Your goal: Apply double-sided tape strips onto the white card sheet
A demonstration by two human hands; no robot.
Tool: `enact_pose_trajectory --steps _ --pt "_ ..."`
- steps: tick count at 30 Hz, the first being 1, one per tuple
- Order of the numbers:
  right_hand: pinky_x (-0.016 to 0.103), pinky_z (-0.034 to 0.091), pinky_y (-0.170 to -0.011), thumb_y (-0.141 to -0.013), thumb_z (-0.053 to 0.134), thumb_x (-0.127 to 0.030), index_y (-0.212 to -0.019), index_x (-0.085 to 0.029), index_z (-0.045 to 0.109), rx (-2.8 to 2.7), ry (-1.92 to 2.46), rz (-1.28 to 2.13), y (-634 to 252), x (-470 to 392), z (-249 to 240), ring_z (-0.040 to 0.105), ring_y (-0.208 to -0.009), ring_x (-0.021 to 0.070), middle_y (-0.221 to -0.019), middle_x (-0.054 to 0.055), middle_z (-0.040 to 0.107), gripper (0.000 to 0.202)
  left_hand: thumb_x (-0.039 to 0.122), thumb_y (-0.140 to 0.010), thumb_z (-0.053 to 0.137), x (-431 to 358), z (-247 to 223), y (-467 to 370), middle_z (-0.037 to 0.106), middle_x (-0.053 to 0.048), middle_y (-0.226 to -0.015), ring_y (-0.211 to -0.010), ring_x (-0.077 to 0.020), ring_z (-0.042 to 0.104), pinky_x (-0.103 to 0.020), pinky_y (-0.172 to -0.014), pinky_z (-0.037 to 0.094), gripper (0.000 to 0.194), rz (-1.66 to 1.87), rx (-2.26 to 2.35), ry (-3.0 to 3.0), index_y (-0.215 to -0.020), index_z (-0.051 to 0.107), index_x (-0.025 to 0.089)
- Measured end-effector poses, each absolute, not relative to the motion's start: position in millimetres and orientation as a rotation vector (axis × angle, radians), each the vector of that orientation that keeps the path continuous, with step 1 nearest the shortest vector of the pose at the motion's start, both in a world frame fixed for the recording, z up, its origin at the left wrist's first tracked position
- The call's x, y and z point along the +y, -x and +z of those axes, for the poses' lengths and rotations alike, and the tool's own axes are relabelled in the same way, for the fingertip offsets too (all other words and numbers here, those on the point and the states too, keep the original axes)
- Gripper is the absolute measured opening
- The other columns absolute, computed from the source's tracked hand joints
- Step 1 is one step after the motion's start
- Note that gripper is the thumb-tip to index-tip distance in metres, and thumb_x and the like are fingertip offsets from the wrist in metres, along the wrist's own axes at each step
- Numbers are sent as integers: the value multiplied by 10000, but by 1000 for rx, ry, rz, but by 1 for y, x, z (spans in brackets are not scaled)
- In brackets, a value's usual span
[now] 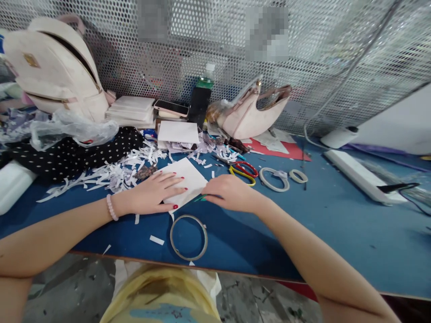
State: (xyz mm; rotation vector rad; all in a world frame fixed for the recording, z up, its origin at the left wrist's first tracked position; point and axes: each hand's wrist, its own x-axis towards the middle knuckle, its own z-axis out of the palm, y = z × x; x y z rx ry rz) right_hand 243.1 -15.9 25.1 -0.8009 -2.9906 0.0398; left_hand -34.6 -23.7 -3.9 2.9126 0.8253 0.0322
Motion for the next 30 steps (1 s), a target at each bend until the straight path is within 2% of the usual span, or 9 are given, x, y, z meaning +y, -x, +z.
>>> enact_pose_trajectory --steps 2,5,10,13,15,19,21,25,30 --pt "272 420 -714 -971 454 -254 -947 -174 712 -2850 891 45 -256 -4 25 663 -802 180 -853 70 742 271 511 -1019 352 -23 -3 36 291 -113 -1604 -1476 -308 251 -496 -1190 150 543 31 801 -2924 -1491 388 247" --pt "301 440 -733 -945 436 -235 -998 -155 712 -2649 1270 -186 -273 12 23 671 -883 221 -980 110 748 293 488 -1031 329 -21 0 39 294 -102 -1604 -1476 -297 255 -510 -1191 146 530 24 782 -2919 -1509 357 263" --pt "332 407 -684 -931 469 -240 -1037 -128 690 -2568 1676 -449 -282 20 17 645 -862 262 -969 153 733 270 631 -902 529 -17 5 45 283 -110 -1607 -1469 -414 216 -627 -1163 146 709 33 837 -2896 -1506 369 296" --pt "337 379 -730 -928 516 -243 -1012 -120 674 -2597 1555 -483 -271 12 16 609 -937 271 -995 159 704 217 695 -818 598 -14 9 48 260 -134 -1612 -1465 -442 204 -612 -1157 205 847 34 844 -2901 -1514 360 276" --pt "322 359 -735 -935 539 -271 -964 -136 665 -2697 1322 -356 -258 2 16 595 -921 243 -967 126 695 187 695 -800 621 -12 11 49 251 -155 -1611 -1465 -436 207 -585 -1158 238 877 27 842 -2918 -1510 370 246" --pt "318 309 -701 -950 562 -437 -923 -148 641 -2939 780 -199 -231 -21 13 578 -847 208 -874 90 681 301 653 -784 674 -8 11 53 238 -160 -1614 -1469 -409 222 -535 -1167 273 895 50 856 -2936 -1509 367 228" --pt "318 287 -680 -974 519 -450 -920 -147 633 -2978 653 -174 -221 -31 11 572 -829 198 -844 82 676 328 617 -797 684 -7 10 55 245 -148 -1614 -1462 -395 255 -521 -1160 299 872 80 866 -2928 -1513 359 242" --pt "311 289 -666 -982 493 -447 -907 -156 634 -2986 646 -17 -210 -47 9 584 -807 188 -831 68 683 332 568 -828 679 -6 9 58 290 -140 -1599 -1439 -366 316 -494 -1153 330 827 97 891 -2909 -1514 354 242" --pt "323 348 -687 -852 614 -587 -1001 -141 640 -2955 802 79 -202 -61 9 605 -820 227 -884 90 680 471 588 -858 633 -4 10 57 325 -145 -1581 -1425 -354 334 -499 -1159 326 763 129 909 -2911 -1482 411 211"
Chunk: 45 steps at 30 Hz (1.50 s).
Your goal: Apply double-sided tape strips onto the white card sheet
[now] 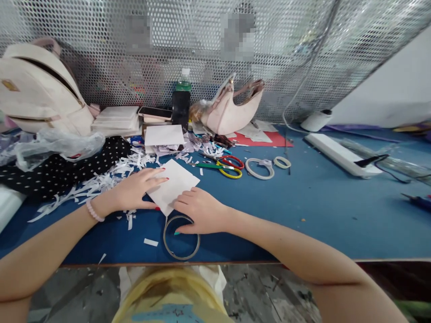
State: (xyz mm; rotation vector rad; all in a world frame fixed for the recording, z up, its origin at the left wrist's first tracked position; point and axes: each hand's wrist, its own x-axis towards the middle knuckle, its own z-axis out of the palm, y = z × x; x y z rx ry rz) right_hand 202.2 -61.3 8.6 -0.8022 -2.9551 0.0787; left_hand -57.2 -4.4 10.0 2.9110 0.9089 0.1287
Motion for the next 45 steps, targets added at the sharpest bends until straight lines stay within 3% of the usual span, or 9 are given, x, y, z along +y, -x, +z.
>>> enact_pose_trajectory --steps 8,12,17,23,27,31,36,40,45 --pt "325 420 -756 -935 580 -330 -1072 -145 628 -2905 837 218 -202 -58 3 608 -884 214 -1000 99 667 236 554 -865 638 -3 10 56 424 -174 -1498 -1380 -349 378 -541 -1149 336 658 366 828 -2963 -1393 498 187" --pt "317 438 -794 -973 515 -232 -987 -162 637 -2874 744 293 -204 -49 -2 602 -919 199 -991 92 669 142 406 -945 585 0 14 59 468 -147 -1470 -1396 -316 359 -531 -1146 355 460 405 638 -3058 -1360 517 220" --pt "313 465 -831 -968 514 -183 -949 -161 627 -2780 660 480 -210 -39 -1 616 -919 184 -961 84 684 116 192 -1007 449 0 23 66 600 -111 -1318 -1286 -220 510 -432 -1107 439 201 603 565 -3146 -1134 604 199" --pt "264 494 -725 -944 526 -199 -877 -179 596 -2365 604 679 -235 -23 21 616 -772 142 -852 47 670 99 134 -924 593 0 44 66 658 -66 -1079 -1102 -198 630 -353 -957 536 102 1192 625 -3112 -996 614 203" --pt "226 455 -565 -923 559 -295 -862 -199 544 -1968 733 651 -251 -13 33 550 -618 104 -756 -2 594 115 189 -856 682 -3 71 59 652 -37 -996 -971 -200 643 -382 -915 528 31 1520 1106 -2801 -865 668 215" --pt "212 413 -506 -913 571 -370 -855 -209 510 -1805 772 625 -257 -5 35 499 -561 87 -699 -30 541 182 289 -776 749 -4 97 58 647 6 -958 -941 -201 622 -361 -826 519 176 1501 1390 -2083 -914 688 199" --pt "207 404 -495 -903 562 -327 -854 -203 517 -1828 730 633 -258 -2 33 487 -549 84 -683 -34 521 141 254 -656 807 5 105 51 711 -16 -787 -735 -184 656 -298 -668 541 333 1229 1135 -1233 -922 643 141" --pt "215 427 -522 -896 547 -274 -872 -200 534 -1863 740 661 -258 -2 27 518 -575 94 -716 -20 542 80 268 -645 789 3 72 28 720 -71 -739 -650 -207 671 -307 -584 553 308 955 1110 -1181 -876 655 114" --pt "230 463 -612 -874 518 -180 -868 -183 574 -2066 754 643 -255 -3 21 573 -673 118 -794 19 610 57 375 -657 788 -5 21 9 720 -92 -853 -759 -250 702 -341 -642 573 388 703 1178 -1331 -927 662 127"
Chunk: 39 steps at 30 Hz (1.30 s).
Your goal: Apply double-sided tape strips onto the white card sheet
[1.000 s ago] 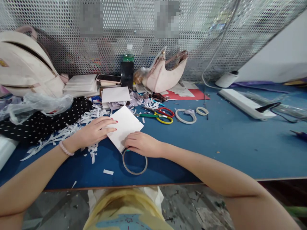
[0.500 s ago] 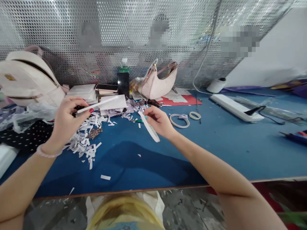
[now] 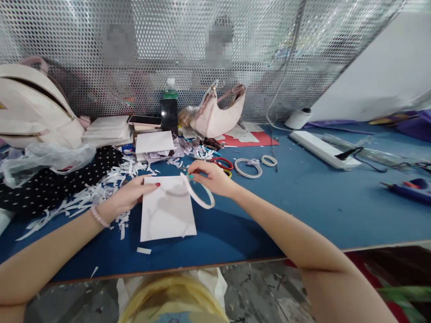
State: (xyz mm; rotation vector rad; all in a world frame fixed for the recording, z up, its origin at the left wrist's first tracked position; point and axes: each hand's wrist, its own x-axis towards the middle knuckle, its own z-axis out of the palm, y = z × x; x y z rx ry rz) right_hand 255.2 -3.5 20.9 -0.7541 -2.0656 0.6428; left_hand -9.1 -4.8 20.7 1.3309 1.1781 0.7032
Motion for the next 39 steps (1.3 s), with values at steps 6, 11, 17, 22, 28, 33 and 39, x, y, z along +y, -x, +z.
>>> enact_pose_trajectory --steps 6,11,17,22,28,33,39 --pt "242 467 -670 -906 500 -141 -857 -170 609 -2319 725 569 -244 -9 15 590 -728 140 -830 50 661 123 354 -805 686 -9 20 21 504 -107 -1352 -1256 -311 505 -474 -1034 454 424 711 1238 -2100 -1202 617 220" --pt "254 460 -694 -950 482 -159 -882 -171 618 -2464 644 463 -236 -15 10 611 -761 156 -839 58 668 152 278 -962 527 -21 22 19 549 -89 -1238 -1187 -239 531 -413 -1069 425 226 660 796 -2597 -1122 683 245" --pt "245 449 -671 -960 472 -168 -877 -177 609 -2497 644 381 -233 -18 11 610 -738 151 -818 48 666 160 205 -959 547 -28 24 14 596 -69 -1110 -1067 -194 585 -337 -961 481 156 801 713 -2689 -908 695 211" --pt "255 468 -645 -920 472 -154 -876 -202 573 -2170 898 207 -249 -2 12 608 -713 153 -817 33 663 120 200 -952 538 -22 31 25 636 -69 -1052 -993 -197 618 -344 -892 493 166 1086 893 -2776 -891 692 200" --pt "341 493 -685 -923 487 -154 -900 -231 582 -1990 832 -300 -262 7 6 639 -745 201 -793 48 676 125 262 -952 546 -23 30 31 711 -27 -877 -840 -192 644 -374 -809 425 196 1124 915 -3027 -905 736 277" --pt "342 457 -628 -936 469 -144 -1006 -237 572 -1958 627 -495 -262 2 6 630 -701 190 -811 49 671 155 237 -900 615 -31 31 33 728 -20 -910 -852 -193 663 -367 -812 413 139 1117 887 -3011 -934 734 301" --pt "334 432 -622 -941 453 -121 -1076 -230 555 -1980 509 -454 -256 -4 10 592 -673 184 -808 49 654 201 183 -865 660 -32 28 28 653 -67 -1176 -1024 -220 636 -347 -833 486 365 1334 831 -2773 -1209 609 294"
